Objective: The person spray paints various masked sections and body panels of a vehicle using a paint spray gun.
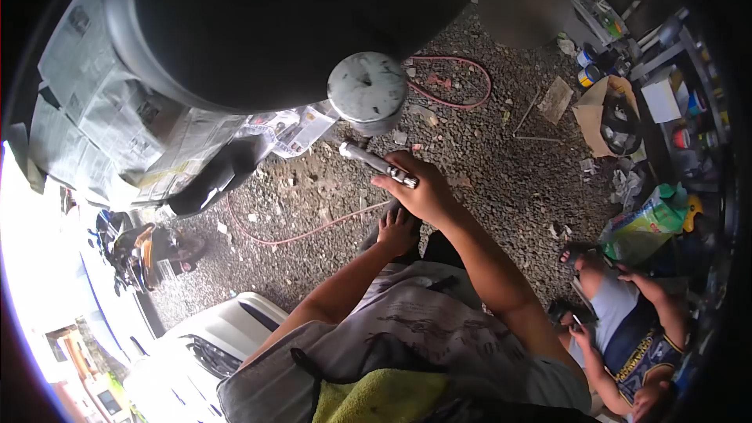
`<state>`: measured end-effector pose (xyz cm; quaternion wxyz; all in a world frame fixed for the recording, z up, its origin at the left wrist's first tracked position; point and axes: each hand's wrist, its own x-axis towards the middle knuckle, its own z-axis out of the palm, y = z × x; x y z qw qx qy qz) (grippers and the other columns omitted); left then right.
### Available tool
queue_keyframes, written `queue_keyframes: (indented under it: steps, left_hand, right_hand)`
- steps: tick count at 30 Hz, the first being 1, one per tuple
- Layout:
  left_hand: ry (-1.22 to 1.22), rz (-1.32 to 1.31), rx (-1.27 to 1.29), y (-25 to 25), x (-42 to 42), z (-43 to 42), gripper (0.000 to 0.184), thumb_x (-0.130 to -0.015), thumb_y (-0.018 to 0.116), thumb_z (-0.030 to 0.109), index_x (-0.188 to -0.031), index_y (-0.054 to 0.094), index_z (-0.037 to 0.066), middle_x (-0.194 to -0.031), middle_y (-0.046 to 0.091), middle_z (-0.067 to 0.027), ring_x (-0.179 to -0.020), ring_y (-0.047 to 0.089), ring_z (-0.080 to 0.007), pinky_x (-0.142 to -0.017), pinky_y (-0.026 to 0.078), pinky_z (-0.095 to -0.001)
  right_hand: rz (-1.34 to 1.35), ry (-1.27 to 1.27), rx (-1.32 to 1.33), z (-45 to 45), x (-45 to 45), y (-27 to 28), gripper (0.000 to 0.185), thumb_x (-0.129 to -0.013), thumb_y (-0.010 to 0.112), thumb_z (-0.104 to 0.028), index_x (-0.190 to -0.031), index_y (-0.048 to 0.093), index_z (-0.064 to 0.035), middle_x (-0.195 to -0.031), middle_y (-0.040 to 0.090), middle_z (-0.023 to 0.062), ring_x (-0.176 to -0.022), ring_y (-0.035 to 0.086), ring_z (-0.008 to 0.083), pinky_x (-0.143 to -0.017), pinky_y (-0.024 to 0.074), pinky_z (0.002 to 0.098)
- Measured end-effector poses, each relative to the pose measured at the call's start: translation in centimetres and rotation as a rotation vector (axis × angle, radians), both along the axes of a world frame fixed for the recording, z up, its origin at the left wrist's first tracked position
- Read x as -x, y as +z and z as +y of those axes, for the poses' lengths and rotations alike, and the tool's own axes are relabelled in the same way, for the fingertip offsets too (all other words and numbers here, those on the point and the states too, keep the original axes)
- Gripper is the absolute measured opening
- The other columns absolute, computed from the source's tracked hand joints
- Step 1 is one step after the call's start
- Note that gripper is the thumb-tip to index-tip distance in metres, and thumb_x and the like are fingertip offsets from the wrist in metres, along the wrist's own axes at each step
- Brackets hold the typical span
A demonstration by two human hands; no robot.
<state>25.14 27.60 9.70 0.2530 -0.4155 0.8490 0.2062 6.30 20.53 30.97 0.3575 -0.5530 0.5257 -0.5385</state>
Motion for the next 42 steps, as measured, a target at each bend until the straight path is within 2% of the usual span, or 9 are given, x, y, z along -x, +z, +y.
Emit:
queue_keyframes:
  steps: [3,5,10,13,18,21,29,32,42]
  left_hand:
    - [0.067,0.008,-0.399,-2.0,-2.0,0.7,0.051,-0.094,0.056,0.048,-0.133,0.06,0.017,-0.142,0.052,-0.0229,-0.125,0.055,-0.0463,-0.103,0.047,-0.0552]
    - [-0.059,0.151,-0.372,5.2,-1.6,0.9,0.037,-0.095,0.057,0.038,-0.116,0.068,0.01,-0.12,0.066,-0.0201,-0.105,0.067,-0.0415,-0.091,0.054,-0.0469]
    - [0.341,0.341,-0.467,8.4,-3.9,4.1,0.036,-0.096,0.059,0.035,-0.12,0.067,0.009,-0.113,0.07,-0.0144,-0.1,0.069,-0.0374,-0.088,0.055,-0.0455]
    - [-0.431,0.36,-0.145,2.4,-9.4,5.1,0.036,-0.091,0.061,0.036,-0.116,0.068,0.011,-0.114,0.067,-0.0219,-0.106,0.066,-0.0382,-0.089,0.054,-0.0468]
    - [0.229,0.283,-0.209,11.9,-10.5,7.2,0.038,-0.092,0.06,0.037,-0.115,0.067,0.008,-0.105,0.069,-0.0235,-0.105,0.065,-0.0418,-0.089,0.053,-0.0505]
    - [0.417,0.185,-0.253,14.9,-9.7,7.7,0.04,-0.094,0.059,0.04,-0.12,0.066,0.01,-0.107,0.069,-0.0232,-0.099,0.067,-0.0399,-0.088,0.054,-0.0498]
    - [0.261,0.64,-0.433,16.1,-3.5,3.4,0.042,-0.101,0.053,0.038,-0.13,0.061,0.008,-0.124,0.065,-0.0188,-0.108,0.065,-0.0297,-0.093,0.051,-0.0411]
    - [0.75,0.816,-0.811,21.6,0.8,0.1,0.047,-0.106,0.045,0.038,-0.136,0.055,0.005,-0.14,0.056,-0.0157,-0.119,0.059,-0.0301,-0.1,0.048,-0.0428]
    - [1.106,1.713,-1.523,24.8,0.1,-4.9,0.057,-0.108,0.03,0.045,-0.15,0.036,0.008,-0.145,0.049,-0.0156,-0.135,0.048,-0.0312,-0.112,0.039,-0.0492]
  right_hand:
    - [-0.002,0.039,-0.029,0.0,0.4,2.9,0.034,-0.087,0.078,-0.031,-0.105,0.065,-0.0061,-0.087,0.07,0.0101,-0.074,0.068,0.0198,-0.065,0.052,0.0337]
    - [0.044,0.001,-0.081,-0.4,1.8,3.8,0.035,-0.088,0.077,-0.036,-0.107,0.065,-0.0082,-0.087,0.07,0.008,-0.072,0.068,0.02,-0.065,0.0529,0.0349]
    - [-0.002,-0.215,-0.249,-1.3,9.0,8.2,0.03,-0.093,0.071,-0.033,-0.107,0.063,-0.0087,-0.08,0.068,0.0033,-0.069,0.065,0.0155,-0.061,0.0505,0.0334]
    - [0.034,-0.454,-0.258,-2.4,13.9,8.5,0.034,-0.091,0.073,-0.036,-0.106,0.063,-0.0072,-0.08,0.068,0.0048,-0.072,0.064,0.0167,-0.065,0.0506,0.0355]
    - [0.08,-0.681,-0.255,-5.2,22.7,7.3,0.04,-0.088,0.074,-0.04,-0.106,0.066,-0.0052,-0.086,0.07,0.0101,-0.081,0.068,0.0227,-0.074,0.0512,0.0386]
    - [0.124,-0.755,-0.281,-5.0,24.7,9.8,0.041,-0.088,0.074,-0.04,-0.109,0.065,-0.0061,-0.088,0.07,0.0131,-0.074,0.07,0.0239,-0.059,0.0534,0.0392]
    - [0.185,-0.571,-0.209,-2.7,17.3,11.3,0.038,-0.092,0.072,-0.036,-0.108,0.061,-0.0027,-0.086,0.066,0.0132,-0.069,0.064,0.0252,-0.062,0.0496,0.0374]
    - [0.221,-0.465,-0.205,-1.1,10.7,10.9,0.036,-0.092,0.072,-0.036,-0.105,0.059,-0.0048,-0.087,0.067,0.0136,-0.081,0.066,0.0278,-0.073,0.0501,0.0409]
    - [0.174,-0.066,-0.109,1.4,-8.2,12.1,0.036,-0.087,0.077,-0.034,-0.104,0.061,-0.0069,-0.086,0.07,0.017,-0.076,0.069,0.0392,-0.066,0.053,0.0438]
